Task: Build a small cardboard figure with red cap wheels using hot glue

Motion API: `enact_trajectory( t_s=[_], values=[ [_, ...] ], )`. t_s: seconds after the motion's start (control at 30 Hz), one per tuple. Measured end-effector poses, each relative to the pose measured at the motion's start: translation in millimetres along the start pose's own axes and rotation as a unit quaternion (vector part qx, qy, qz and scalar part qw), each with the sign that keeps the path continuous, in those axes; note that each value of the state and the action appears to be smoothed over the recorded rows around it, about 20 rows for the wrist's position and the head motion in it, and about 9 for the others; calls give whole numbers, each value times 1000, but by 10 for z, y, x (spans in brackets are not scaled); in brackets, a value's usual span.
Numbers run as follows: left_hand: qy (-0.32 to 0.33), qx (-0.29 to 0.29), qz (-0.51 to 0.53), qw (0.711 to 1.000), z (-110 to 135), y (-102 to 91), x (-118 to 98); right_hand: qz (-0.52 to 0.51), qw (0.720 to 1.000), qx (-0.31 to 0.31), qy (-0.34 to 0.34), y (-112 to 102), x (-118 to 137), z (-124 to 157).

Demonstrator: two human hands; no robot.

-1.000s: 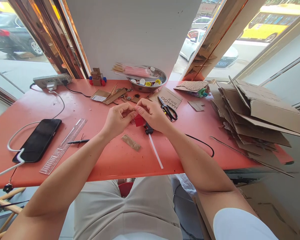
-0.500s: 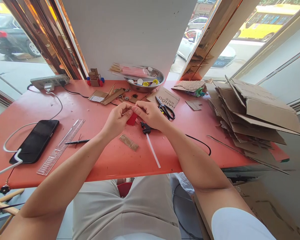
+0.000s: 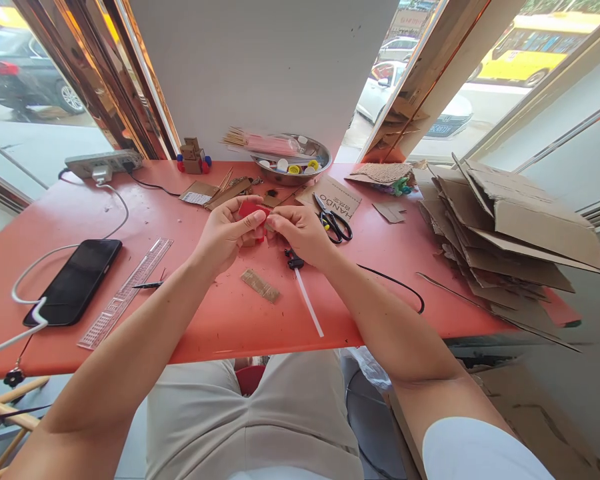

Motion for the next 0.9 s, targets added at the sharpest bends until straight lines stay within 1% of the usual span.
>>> enact_trajectory(
  t_s=[0.07, 0.1, 0.13, 0.23, 0.3, 0.4, 0.53, 0.63, 0.7, 0.73, 0.8, 0.9],
  values=[
    [11, -6, 15, 1000, 6, 17, 16, 14, 999, -44, -20, -21, 7, 4],
    [18, -15, 13, 1000, 6, 12, 19, 25, 998, -55, -23, -25, 3, 6],
    [24, -26, 6, 999, 6, 1, 17, 40, 997, -57, -23, -22, -3, 7],
    [41, -48, -31, 998, 5, -31, -14, 95, 995, -33, -17, 5, -11, 19],
    [46, -33, -62, 996, 8, -13, -36, 133, 991, -23, -17, 11, -2, 35],
    [37, -13, -89, 995, 22, 18, -31, 163, 986, -38, -23, 6, 16, 57],
    [26, -36, -67, 997, 21, -18, -1, 137, 988, -63, -22, 26, -15, 57],
    [41, -57, -67, 995, -4, -70, -16, 95, 995, -37, 5, 70, -93, 33],
    [51, -67, -74, 994, -17, -102, -37, 92, 995, -26, 12, 72, -123, 19],
    [56, -70, -79, 993, -19, -111, -49, 94, 995, -34, 8, 54, -124, 14],
    [62, -68, -96, 991, -17, -113, -67, 86, 994, -72, -5, -18, -116, 8],
    [54, -55, -122, 990, -4, -90, -58, 44, 992, -118, -20, -111, -112, 4]
  ],
)
Point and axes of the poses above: each hand's wrist, its own z-axis away from the middle knuckle, its own y-axis out of the palm, x = y × z, the point moved 7 cm from there along -z, towards the middle knuckle, and after that the axes turned 4 degrees about y, right-handed, at the moved point
